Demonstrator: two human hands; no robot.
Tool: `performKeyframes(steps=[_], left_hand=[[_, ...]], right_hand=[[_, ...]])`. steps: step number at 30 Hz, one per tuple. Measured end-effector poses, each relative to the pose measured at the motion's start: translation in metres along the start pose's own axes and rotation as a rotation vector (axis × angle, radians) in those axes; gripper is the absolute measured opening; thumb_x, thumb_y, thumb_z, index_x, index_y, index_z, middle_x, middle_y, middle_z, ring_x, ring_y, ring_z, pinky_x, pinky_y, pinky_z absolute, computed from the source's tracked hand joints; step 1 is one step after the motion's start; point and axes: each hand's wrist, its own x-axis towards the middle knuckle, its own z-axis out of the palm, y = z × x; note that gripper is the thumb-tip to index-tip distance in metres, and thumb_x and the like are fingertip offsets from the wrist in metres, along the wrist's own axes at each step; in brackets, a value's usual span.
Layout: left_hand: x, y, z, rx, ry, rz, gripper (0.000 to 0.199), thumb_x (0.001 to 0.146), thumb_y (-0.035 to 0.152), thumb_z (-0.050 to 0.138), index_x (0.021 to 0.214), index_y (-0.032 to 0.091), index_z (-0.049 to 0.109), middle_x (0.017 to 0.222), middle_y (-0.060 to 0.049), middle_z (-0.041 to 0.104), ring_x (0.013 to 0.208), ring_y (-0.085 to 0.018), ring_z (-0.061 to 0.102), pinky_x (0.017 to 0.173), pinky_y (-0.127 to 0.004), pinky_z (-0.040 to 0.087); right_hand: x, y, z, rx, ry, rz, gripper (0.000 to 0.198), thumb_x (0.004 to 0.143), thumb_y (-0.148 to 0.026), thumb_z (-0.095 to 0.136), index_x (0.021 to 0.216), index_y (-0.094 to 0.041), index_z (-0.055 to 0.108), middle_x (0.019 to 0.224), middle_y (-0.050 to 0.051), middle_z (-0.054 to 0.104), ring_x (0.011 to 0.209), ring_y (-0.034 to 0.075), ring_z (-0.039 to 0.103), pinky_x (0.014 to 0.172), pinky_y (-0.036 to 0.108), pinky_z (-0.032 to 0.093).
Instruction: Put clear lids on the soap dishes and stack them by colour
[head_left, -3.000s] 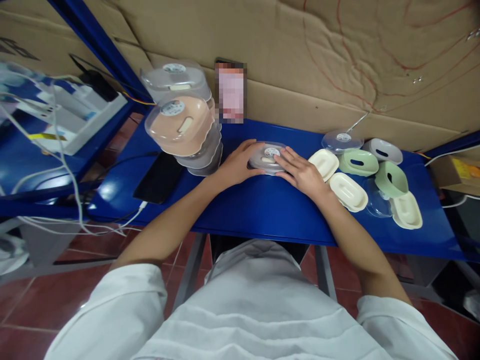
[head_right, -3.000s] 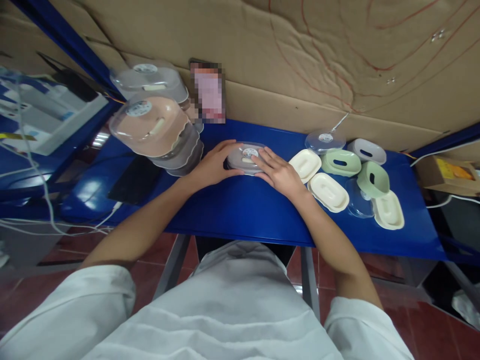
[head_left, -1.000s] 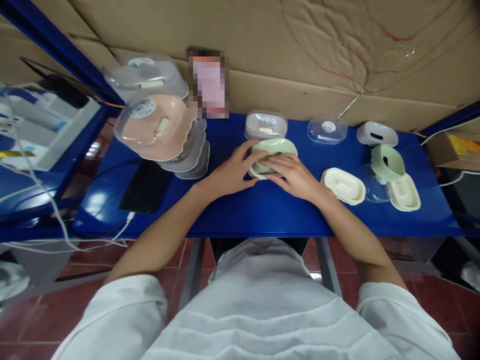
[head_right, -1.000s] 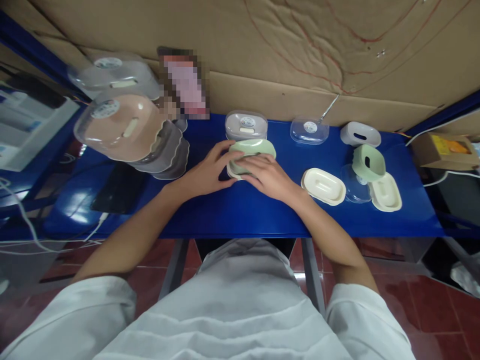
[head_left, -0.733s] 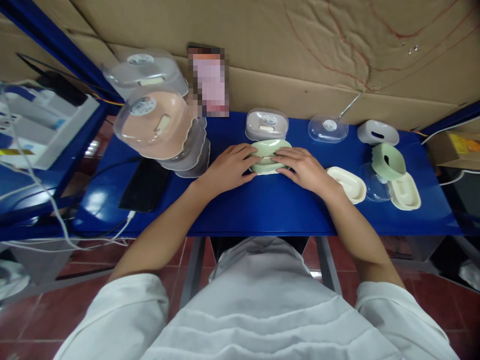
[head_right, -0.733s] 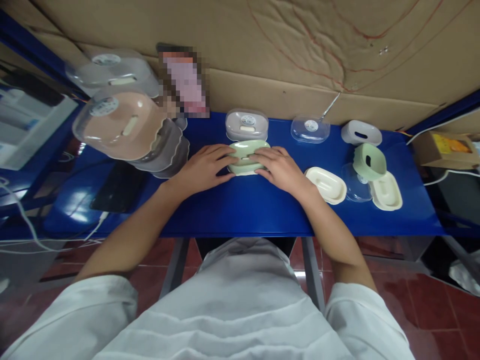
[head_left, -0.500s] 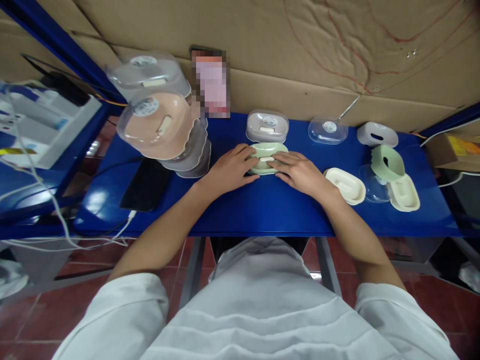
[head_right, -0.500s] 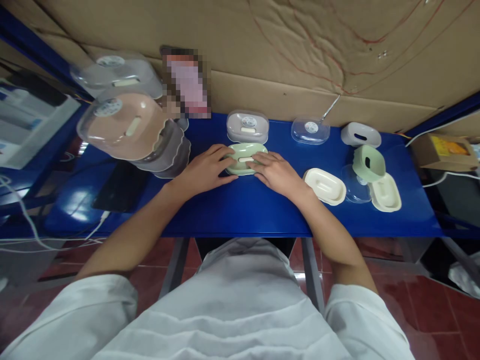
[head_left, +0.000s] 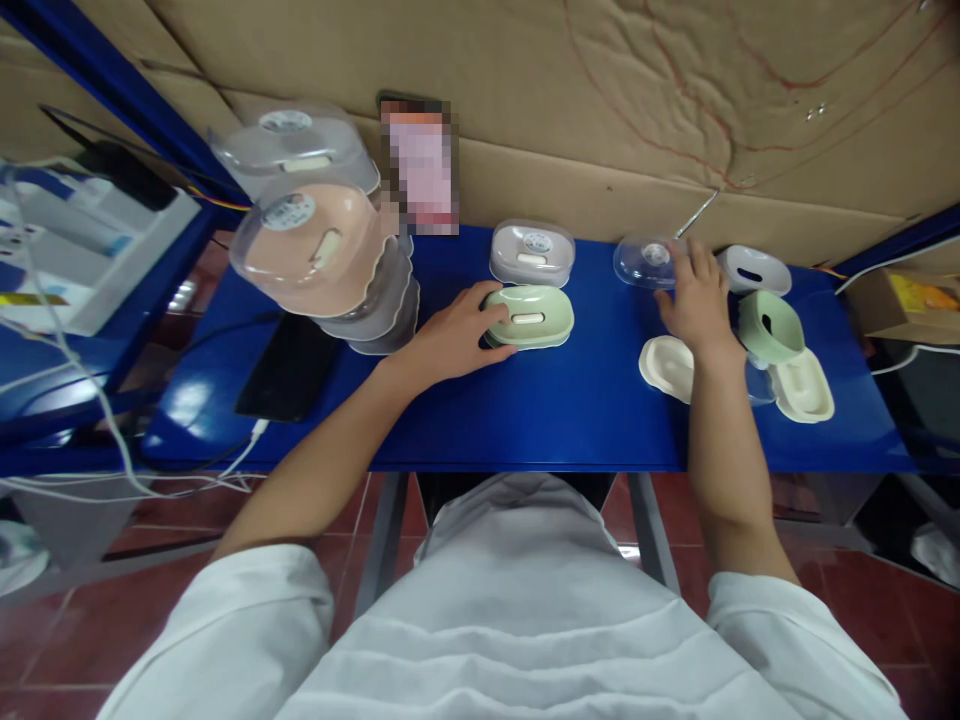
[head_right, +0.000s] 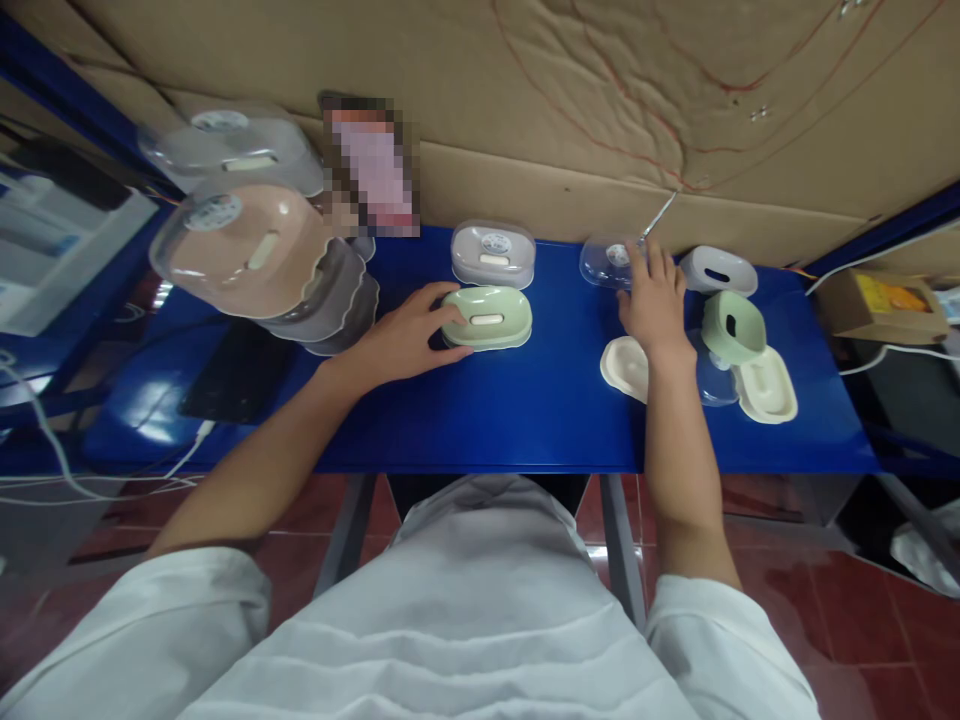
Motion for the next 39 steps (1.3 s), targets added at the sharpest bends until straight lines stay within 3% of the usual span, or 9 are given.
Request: performKeyframes(steps=[5,9,12,15,18,23,27,32,39], left_hand=[[0.001,-0.002,0.001,-0.014,0.003,-0.019,0.033,0.092,0.044,0.076,0.117,0.024,0.068,0.161,-0.011,0.047,0.146,-0.035,0.052,0.112,-0.051,0.056],[0.001,-0.005,0.003,-0.026,0.015,-0.002,0.033,0.092,0.044,0.076,0.117,0.024,0.069,0.160,-0.010,0.048,0.144,-0.035,0.053,0.113,-0.051,0.055],[0.002,-0.006,0.004,-0.068,0.017,0.000,0.038,0.092,0.044,0.076,0.123,0.024,0.067,0.162,-0.011,0.047,0.147,-0.035,0.051,0.119,-0.052,0.050],[0.004,-0.007,0.007,-0.171,0.041,0.013,0.061,0.090,0.044,0.079,0.144,0.025,0.056,0.161,-0.013,0.049,0.149,-0.035,0.050,0.126,-0.055,0.043],[0.006,-0.010,0.010,-0.286,0.082,0.041,0.086,0.088,0.050,0.083,0.159,0.026,0.042,0.162,-0.016,0.049,0.151,-0.036,0.049,0.128,-0.056,0.039],[0.009,-0.014,0.016,-0.388,0.089,0.070,0.104,0.084,0.058,0.086,0.167,0.030,0.030,0.170,-0.017,0.040,0.157,-0.039,0.043,0.130,-0.060,0.036],[0.009,-0.014,0.016,-0.383,0.086,0.060,0.104,0.086,0.057,0.085,0.167,0.029,0.028,0.170,-0.018,0.039,0.157,-0.037,0.042,0.130,-0.059,0.036],[0.008,-0.015,0.015,-0.344,0.082,0.042,0.099,0.087,0.055,0.084,0.166,0.030,0.030,0.170,-0.017,0.041,0.158,-0.036,0.042,0.130,-0.059,0.035],[0.009,-0.015,0.013,-0.331,0.071,0.026,0.089,0.087,0.060,0.081,0.160,0.026,0.043,0.159,-0.017,0.052,0.148,-0.034,0.052,0.125,-0.056,0.042]], right_hand=[[0.015,0.002,0.023,-0.037,0.018,-0.012,0.070,0.095,-0.031,0.072,0.161,-0.024,0.050,0.161,0.022,0.049,0.149,0.045,0.045,0.122,0.071,0.031],[0.019,0.015,0.028,0.066,-0.016,-0.010,0.079,0.093,-0.042,0.075,0.164,-0.027,0.045,0.176,0.019,0.030,0.160,0.046,0.031,0.122,0.073,0.033],[0.016,0.012,0.019,0.167,0.002,-0.071,0.068,0.099,-0.047,0.067,0.161,-0.022,0.052,0.171,0.019,0.042,0.158,0.041,0.040,0.127,0.063,0.036],[0.004,-0.010,-0.001,0.273,0.013,-0.225,0.063,0.101,-0.054,0.063,0.157,-0.024,0.058,0.163,0.015,0.055,0.153,0.038,0.049,0.129,0.059,0.038],[-0.012,-0.045,-0.017,0.365,-0.110,-0.414,0.060,0.103,-0.059,0.060,0.157,-0.033,0.059,0.161,0.007,0.059,0.154,0.036,0.050,0.129,0.058,0.039],[-0.028,-0.091,0.003,0.408,-0.171,-0.587,0.059,0.108,-0.059,0.051,0.162,-0.035,0.052,0.176,0.004,0.038,0.164,0.035,0.033,0.133,0.061,0.031],[-0.030,-0.107,0.028,0.366,-0.165,-0.620,0.059,0.111,-0.054,0.044,0.168,-0.038,0.040,0.180,0.001,0.028,0.167,0.035,0.025,0.135,0.065,0.026],[-0.029,-0.113,0.030,0.288,-0.171,-0.640,0.065,0.109,-0.057,0.049,0.170,-0.044,0.032,0.181,-0.003,0.023,0.169,0.036,0.017,0.135,0.068,0.026],[-0.024,-0.109,0.029,0.304,-0.186,-0.650,0.066,0.105,-0.058,0.056,0.168,-0.043,0.039,0.178,0.001,0.032,0.166,0.038,0.026,0.133,0.067,0.029]])
